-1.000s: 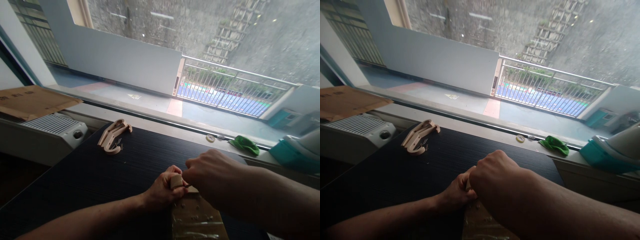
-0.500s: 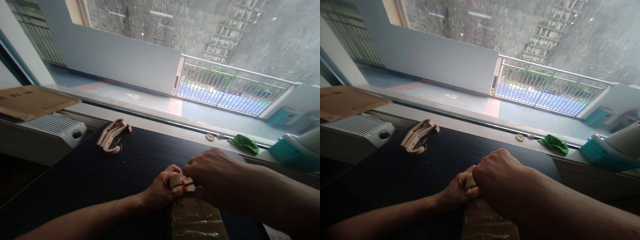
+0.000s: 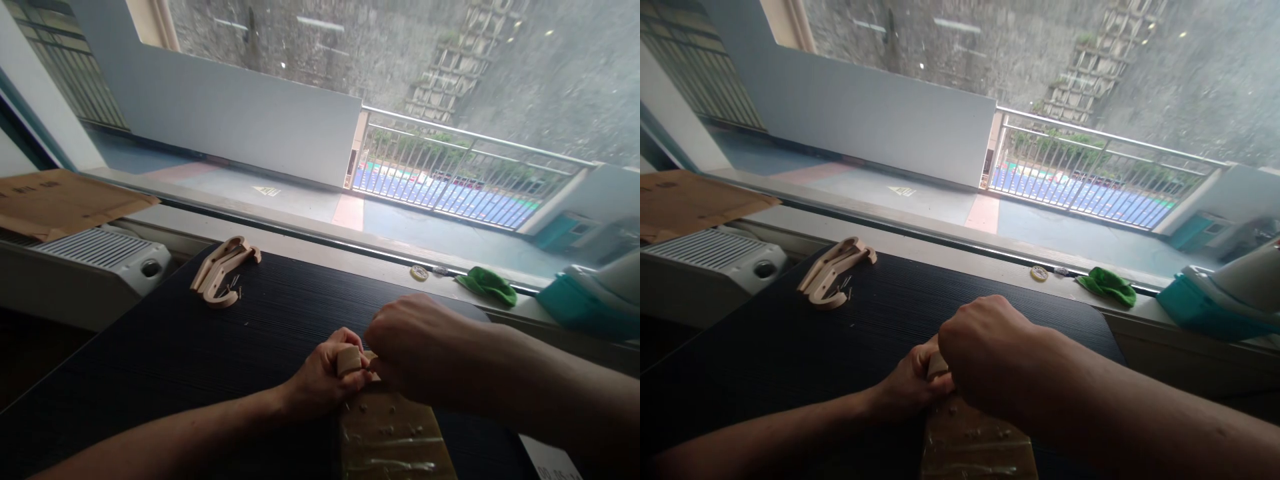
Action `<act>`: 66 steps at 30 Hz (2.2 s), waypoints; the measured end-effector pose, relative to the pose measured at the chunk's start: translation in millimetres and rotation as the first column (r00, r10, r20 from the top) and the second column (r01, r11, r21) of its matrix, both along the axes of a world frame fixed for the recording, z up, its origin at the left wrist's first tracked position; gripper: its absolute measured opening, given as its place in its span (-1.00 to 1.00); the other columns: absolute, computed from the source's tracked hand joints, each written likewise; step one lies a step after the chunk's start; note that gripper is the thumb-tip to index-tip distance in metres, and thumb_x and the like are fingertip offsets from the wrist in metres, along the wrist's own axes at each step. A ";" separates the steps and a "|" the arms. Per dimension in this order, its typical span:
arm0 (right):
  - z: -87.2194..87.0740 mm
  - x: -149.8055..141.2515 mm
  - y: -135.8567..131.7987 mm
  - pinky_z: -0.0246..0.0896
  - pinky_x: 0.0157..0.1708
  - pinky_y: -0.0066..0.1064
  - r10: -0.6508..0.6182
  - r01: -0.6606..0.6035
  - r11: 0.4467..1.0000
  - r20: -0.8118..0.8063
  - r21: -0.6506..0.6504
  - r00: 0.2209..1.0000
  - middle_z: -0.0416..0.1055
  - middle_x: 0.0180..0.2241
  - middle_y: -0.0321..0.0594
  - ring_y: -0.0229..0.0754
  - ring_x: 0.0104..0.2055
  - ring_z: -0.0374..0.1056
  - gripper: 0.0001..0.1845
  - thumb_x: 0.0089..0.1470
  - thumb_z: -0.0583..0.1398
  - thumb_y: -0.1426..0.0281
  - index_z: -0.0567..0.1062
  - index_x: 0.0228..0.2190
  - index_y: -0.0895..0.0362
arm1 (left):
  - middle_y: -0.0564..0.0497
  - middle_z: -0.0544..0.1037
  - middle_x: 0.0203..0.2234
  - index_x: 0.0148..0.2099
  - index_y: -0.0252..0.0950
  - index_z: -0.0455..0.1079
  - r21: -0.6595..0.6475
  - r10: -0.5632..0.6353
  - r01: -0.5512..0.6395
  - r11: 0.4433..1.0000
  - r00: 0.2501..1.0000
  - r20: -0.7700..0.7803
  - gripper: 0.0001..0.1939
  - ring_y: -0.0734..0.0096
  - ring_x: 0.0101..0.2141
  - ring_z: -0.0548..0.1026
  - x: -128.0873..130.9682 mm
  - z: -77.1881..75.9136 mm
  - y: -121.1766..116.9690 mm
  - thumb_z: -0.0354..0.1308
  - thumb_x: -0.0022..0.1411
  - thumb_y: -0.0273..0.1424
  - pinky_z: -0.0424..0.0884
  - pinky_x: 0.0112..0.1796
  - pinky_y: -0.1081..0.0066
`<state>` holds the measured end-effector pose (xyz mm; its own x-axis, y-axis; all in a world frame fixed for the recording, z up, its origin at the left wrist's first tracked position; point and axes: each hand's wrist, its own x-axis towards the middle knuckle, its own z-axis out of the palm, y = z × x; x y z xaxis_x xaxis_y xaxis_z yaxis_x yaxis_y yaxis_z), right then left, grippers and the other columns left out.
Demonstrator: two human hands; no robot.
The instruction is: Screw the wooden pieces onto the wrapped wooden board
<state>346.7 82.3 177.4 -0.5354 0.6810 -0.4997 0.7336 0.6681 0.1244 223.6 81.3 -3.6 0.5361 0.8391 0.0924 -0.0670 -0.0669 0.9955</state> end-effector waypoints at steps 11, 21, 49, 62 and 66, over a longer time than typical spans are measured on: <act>-0.2 -0.6 -0.9 -0.20 -0.65 -0.45 0.122 -0.122 0.991 -0.014 -0.058 0.992 0.46 -0.52 -0.27 -0.29 -0.57 0.29 -0.86 -0.06 0.20 0.58 0.51 -0.53 0.13 | -0.01 0.31 -0.28 -0.46 -0.37 0.37 0.018 -0.010 0.010 1.000 1.000 -0.010 -0.86 0.43 -0.30 0.33 0.0 -2.1 1.6 0.23 0.06 -0.41 0.33 -0.29 0.47; 7.0 1.5 -1.9 -0.20 -0.65 -0.44 0.017 -0.017 1.000 0.080 -0.010 0.997 0.43 -0.53 -0.30 -0.31 -0.58 0.26 -0.96 -0.06 0.25 0.49 0.52 -0.46 0.13 | 0.00 0.30 -0.29 -0.53 -0.37 0.32 0.019 -0.029 0.030 0.999 0.999 -0.013 -0.78 0.47 -0.33 0.32 -1.0 0.3 2.1 0.23 0.07 -0.40 0.31 -0.33 0.50; -0.5 4.1 4.1 -0.18 -0.63 -0.46 0.042 -0.043 0.997 -0.017 -0.061 0.999 0.41 -0.56 -0.31 -0.36 -0.61 0.11 -0.87 -0.04 0.19 0.53 0.52 -0.55 0.15 | -0.02 0.32 -0.23 -0.45 -0.37 0.41 0.016 -0.022 0.022 1.000 1.000 -0.001 -0.87 0.45 -0.30 0.34 -0.5 -3.7 1.6 0.23 0.07 -0.42 0.33 -0.30 0.49; 6.0 -2.7 2.6 -0.17 -0.62 -0.45 0.069 -0.061 0.994 0.086 -0.087 0.994 0.48 -0.41 -0.27 -0.32 -0.54 0.26 -0.81 -0.06 0.18 0.59 0.55 -0.42 0.11 | -0.01 0.33 -0.24 -0.39 -0.36 0.38 0.035 -0.041 0.041 0.999 0.999 -0.018 -0.91 0.44 -0.32 0.33 -3.0 0.1 2.4 0.21 0.07 -0.43 0.31 -0.32 0.46; 4.3 -0.7 4.9 -0.19 -0.63 -0.47 0.088 -0.085 0.992 0.031 -0.092 0.996 0.43 -0.50 -0.31 -0.37 -0.61 0.10 -0.84 -0.11 0.19 0.61 0.52 -0.50 0.13 | 0.00 0.31 -0.25 -0.38 -0.36 0.37 0.007 -0.026 0.026 1.000 1.000 0.004 -0.90 0.47 -0.33 0.32 -1.2 -0.9 1.6 0.21 0.05 -0.43 0.30 -0.34 0.49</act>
